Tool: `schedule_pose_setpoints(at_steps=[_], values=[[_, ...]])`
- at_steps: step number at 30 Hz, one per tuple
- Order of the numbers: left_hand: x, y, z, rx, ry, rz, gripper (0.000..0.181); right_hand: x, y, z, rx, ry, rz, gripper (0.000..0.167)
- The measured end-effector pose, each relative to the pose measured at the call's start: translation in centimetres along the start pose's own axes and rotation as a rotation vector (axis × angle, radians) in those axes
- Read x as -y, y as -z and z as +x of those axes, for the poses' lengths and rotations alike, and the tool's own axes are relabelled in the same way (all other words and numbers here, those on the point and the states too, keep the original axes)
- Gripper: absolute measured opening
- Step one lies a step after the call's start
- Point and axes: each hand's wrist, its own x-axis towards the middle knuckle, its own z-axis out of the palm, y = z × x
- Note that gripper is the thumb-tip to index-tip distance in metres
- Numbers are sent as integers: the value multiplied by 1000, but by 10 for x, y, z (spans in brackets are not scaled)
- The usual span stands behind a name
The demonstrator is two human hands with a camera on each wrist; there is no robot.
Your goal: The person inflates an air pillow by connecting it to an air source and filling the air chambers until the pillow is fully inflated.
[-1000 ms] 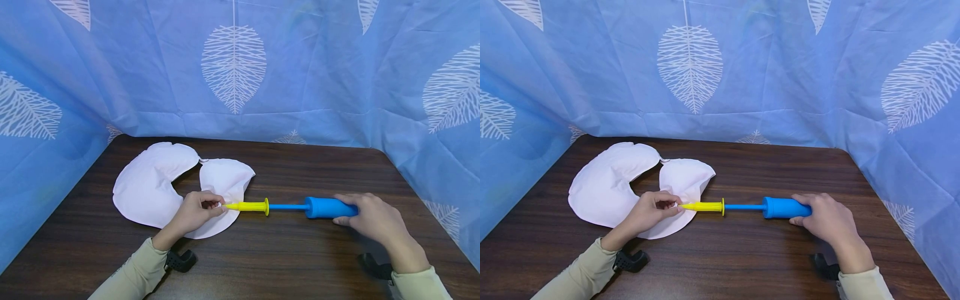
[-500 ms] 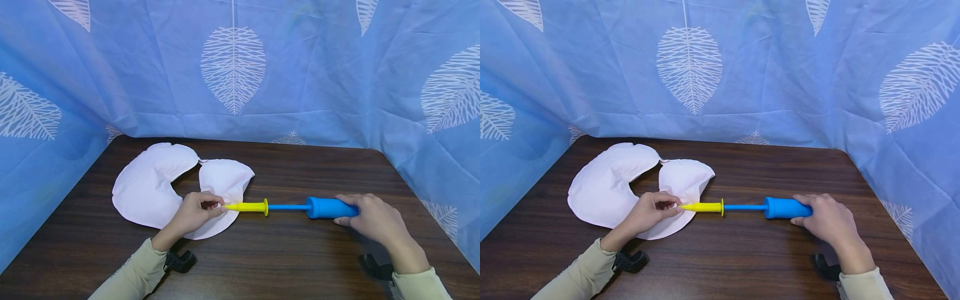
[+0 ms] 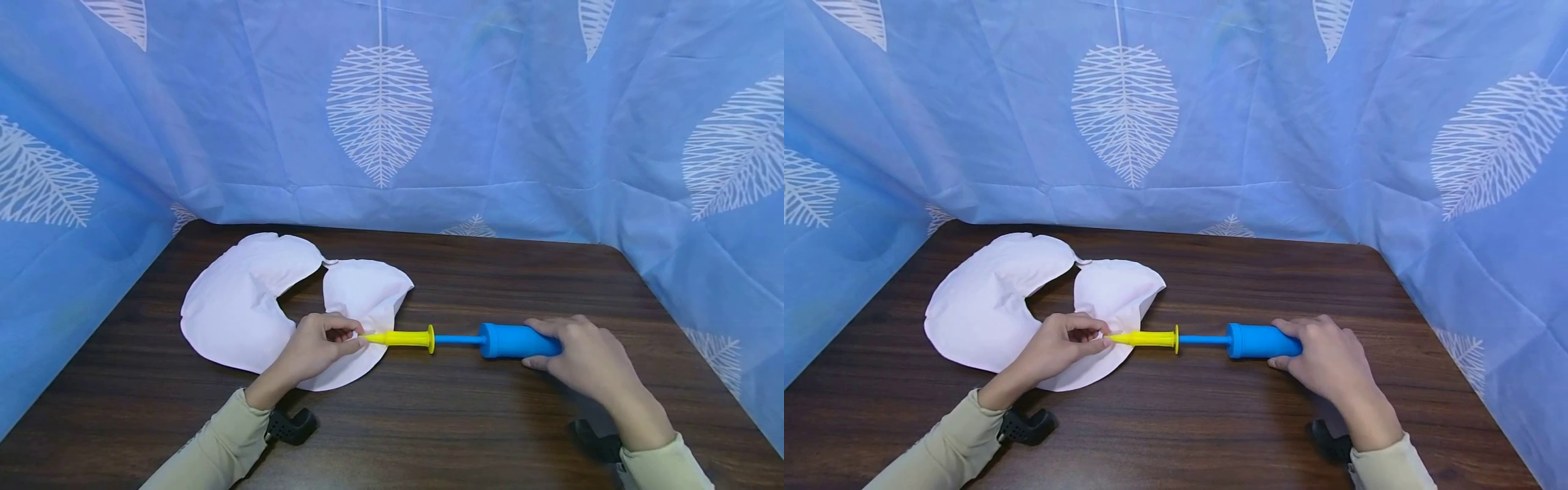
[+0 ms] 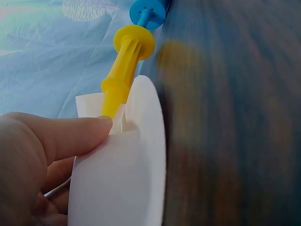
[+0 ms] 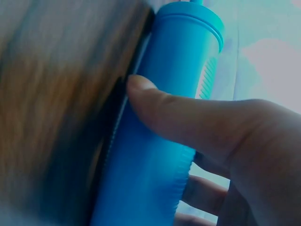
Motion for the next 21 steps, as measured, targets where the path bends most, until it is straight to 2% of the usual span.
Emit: schedule_pose_setpoints(at_steps=[12,21], values=[[1,-1,0,3,12,0,12,38,-11,0,-154,146,-6,65],[1,-2,0,3,21,-8,11,54,-16,1,-166,175,-21,65]])
